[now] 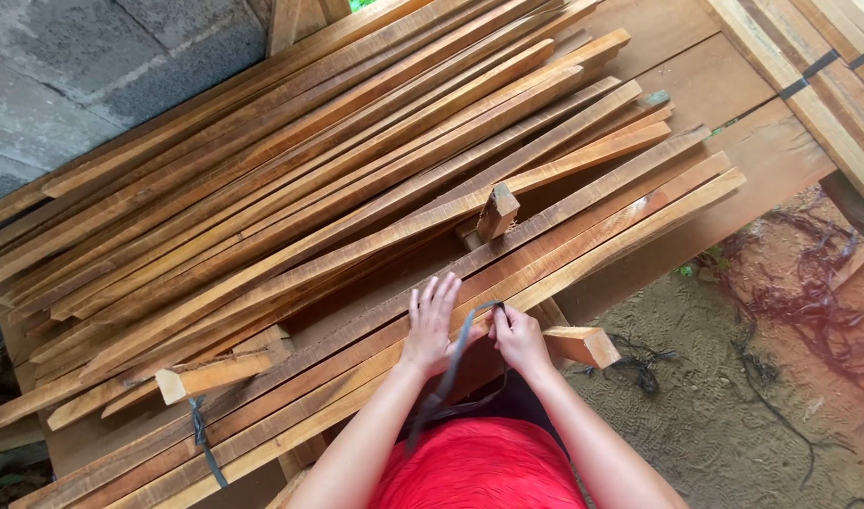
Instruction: The person arranges a stack of long, thin wooden planks on a wooden surface. They then use black plastic straps to tie the planks together, wrapping the straps around the stack and securing them by hand.
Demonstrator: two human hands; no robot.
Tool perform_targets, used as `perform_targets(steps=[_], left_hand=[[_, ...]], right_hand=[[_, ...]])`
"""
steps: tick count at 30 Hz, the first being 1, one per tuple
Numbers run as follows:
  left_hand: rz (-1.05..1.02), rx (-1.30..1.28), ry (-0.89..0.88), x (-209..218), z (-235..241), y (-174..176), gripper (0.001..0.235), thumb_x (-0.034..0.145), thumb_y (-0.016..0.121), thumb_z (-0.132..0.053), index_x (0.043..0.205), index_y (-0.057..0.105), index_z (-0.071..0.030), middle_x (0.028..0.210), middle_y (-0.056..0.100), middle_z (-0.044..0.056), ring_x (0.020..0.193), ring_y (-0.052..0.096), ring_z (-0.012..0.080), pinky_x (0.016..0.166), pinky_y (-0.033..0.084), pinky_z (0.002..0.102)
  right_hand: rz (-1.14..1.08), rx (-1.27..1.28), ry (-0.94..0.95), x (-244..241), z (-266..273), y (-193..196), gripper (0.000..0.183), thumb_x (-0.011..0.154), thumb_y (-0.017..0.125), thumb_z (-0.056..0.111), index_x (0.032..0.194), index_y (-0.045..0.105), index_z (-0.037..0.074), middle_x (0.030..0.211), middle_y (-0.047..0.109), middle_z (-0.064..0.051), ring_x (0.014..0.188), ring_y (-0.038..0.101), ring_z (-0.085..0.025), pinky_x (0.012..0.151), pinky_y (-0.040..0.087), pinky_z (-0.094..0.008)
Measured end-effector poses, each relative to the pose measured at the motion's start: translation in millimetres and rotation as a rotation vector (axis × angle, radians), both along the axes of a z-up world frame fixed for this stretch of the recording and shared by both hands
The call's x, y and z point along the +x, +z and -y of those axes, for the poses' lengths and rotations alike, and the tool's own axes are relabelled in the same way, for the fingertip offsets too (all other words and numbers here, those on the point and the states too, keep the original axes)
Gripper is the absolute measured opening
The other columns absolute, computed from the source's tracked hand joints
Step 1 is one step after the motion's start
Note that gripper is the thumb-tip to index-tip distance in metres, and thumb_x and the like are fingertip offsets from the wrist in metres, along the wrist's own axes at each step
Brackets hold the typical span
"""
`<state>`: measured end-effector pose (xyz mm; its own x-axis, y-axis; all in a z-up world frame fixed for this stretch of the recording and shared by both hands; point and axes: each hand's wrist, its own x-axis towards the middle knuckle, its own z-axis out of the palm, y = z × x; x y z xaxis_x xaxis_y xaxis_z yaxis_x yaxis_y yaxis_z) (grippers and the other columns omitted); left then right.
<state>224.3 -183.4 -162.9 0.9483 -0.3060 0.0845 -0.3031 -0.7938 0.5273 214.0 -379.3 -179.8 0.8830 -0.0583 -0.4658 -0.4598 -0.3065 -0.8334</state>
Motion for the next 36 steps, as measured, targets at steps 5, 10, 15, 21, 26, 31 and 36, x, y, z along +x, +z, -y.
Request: perform_targets(steps=[5,10,15,21,26,31,36], left_hand=[[-0.308,-0.590,0.213,14,1,-17,0.049,0.107,0.037,-0.046,0.120,0.072,-0.013,0.125,0.073,0.010,0.126,0.062,0.0264,0.112,0.040,0.049],[-0.498,-0.532,0.324,21,2,-8,0.054,0.107,0.036,-0.042,0.097,0.077,-0.009,0.085,0.078,0.013,0.082,0.077,0.0302,0.079,0.059,0.040],[-0.519,-0.175,0.000,-12,33,-41,0.037,0.096,0.047,-0.029,0.100,0.076,-0.006,0.096,0.073,0.025,0.095,0.070,0.0440,0.083,0.053,0.053],[-0.723,-0.266,-0.151,-29,31,10,0.041,0.095,0.058,-0.038,0.109,0.071,-0.003,0.106,0.073,0.024,0.100,0.069,0.0416,0.086,0.055,0.049],[-1.062,-0.319,-0.186,-14,-24,0,0.036,0.094,0.062,-0.041,0.103,0.077,-0.009,0.098,0.078,0.009,0.089,0.072,0.0204,0.079,0.057,0.035],[-0.962,-0.643,0.251,28,-53,-17,0.032,0.100,0.064,-0.035,0.089,0.072,-0.006,0.085,0.074,0.005,0.072,0.062,0.0136,0.065,0.053,0.032],[-0.414,-0.361,0.524,82,-52,-17,0.032,0.094,0.065,-0.037,0.101,0.075,-0.008,0.091,0.077,0.010,0.084,0.074,0.0218,0.078,0.057,0.035]], right_hand=[[0.064,-0.212,0.128,2,2,18,0.033,0.102,0.056,0.030,0.095,0.076,0.005,0.070,0.071,-0.008,0.065,0.069,-0.021,0.063,0.054,-0.036],[0.331,-0.661,0.311,12,-14,104,0.032,0.088,0.070,0.032,0.105,0.072,0.005,0.095,0.073,-0.013,0.089,0.070,-0.031,0.076,0.051,-0.046],[0.496,-0.082,0.239,12,-18,96,0.034,0.091,0.071,0.024,0.117,0.070,0.002,0.109,0.073,-0.012,0.098,0.072,-0.029,0.085,0.055,-0.040],[0.188,0.067,0.116,-27,0,68,0.025,0.093,0.067,0.019,0.110,0.074,0.003,0.097,0.080,-0.010,0.089,0.078,-0.025,0.080,0.059,-0.034],[0.021,-0.186,0.239,-74,48,16,0.023,0.093,0.064,0.020,0.108,0.076,0.006,0.098,0.078,-0.013,0.085,0.074,-0.033,0.077,0.057,-0.039],[-0.122,-0.411,0.428,-77,36,-17,0.027,0.094,0.063,0.027,0.109,0.077,0.009,0.106,0.076,-0.015,0.101,0.070,-0.035,0.088,0.055,-0.043],[0.050,-0.424,0.308,-70,19,-131,0.026,0.090,0.066,0.020,0.105,0.077,0.002,0.100,0.074,-0.025,0.095,0.070,-0.041,0.085,0.055,-0.048]])
